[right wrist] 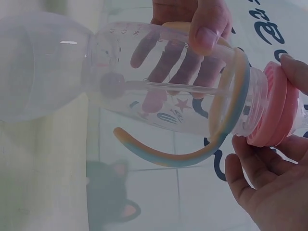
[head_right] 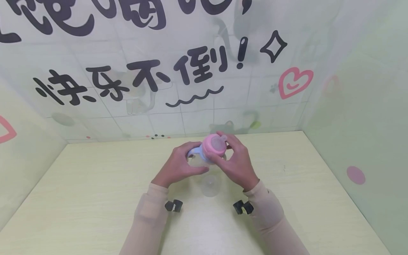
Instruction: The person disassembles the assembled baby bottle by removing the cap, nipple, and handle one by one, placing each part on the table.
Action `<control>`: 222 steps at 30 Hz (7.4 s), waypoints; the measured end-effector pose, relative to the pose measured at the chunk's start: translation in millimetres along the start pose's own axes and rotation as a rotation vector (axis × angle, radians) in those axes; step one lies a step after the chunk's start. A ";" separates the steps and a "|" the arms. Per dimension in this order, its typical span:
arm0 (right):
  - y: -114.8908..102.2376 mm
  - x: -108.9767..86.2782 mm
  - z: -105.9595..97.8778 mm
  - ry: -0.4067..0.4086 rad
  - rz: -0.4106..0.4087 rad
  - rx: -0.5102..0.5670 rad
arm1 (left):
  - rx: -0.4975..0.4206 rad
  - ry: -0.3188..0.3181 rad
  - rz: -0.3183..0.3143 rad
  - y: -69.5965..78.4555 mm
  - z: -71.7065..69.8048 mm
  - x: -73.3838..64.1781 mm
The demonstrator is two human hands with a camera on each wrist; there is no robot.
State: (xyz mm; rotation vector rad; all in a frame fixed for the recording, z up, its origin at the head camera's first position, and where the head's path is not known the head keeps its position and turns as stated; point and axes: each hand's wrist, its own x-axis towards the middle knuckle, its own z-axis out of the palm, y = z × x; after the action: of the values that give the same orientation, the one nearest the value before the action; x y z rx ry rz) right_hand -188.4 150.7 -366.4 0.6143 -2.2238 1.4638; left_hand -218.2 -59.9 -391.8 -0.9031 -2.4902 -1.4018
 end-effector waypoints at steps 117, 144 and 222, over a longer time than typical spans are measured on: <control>3.7 1.0 -56.9 -0.383 0.106 -0.216 | 0.045 0.090 -0.044 -7.3 -18.1 -6.2; 47.2 -0.5 -54.8 -0.433 0.244 -0.226 | 0.048 0.091 -0.030 -8.0 -17.0 -6.1; 40.4 0.1 -17.3 -0.327 0.034 -0.179 | 0.044 0.066 -0.056 -3.1 -14.9 -5.4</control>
State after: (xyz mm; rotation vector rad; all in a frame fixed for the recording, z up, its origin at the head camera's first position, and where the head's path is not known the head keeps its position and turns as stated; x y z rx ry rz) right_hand -209.7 181.0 -390.1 0.8074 -2.5906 1.2320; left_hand -217.9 -75.6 -388.0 -0.7717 -2.5050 -1.3648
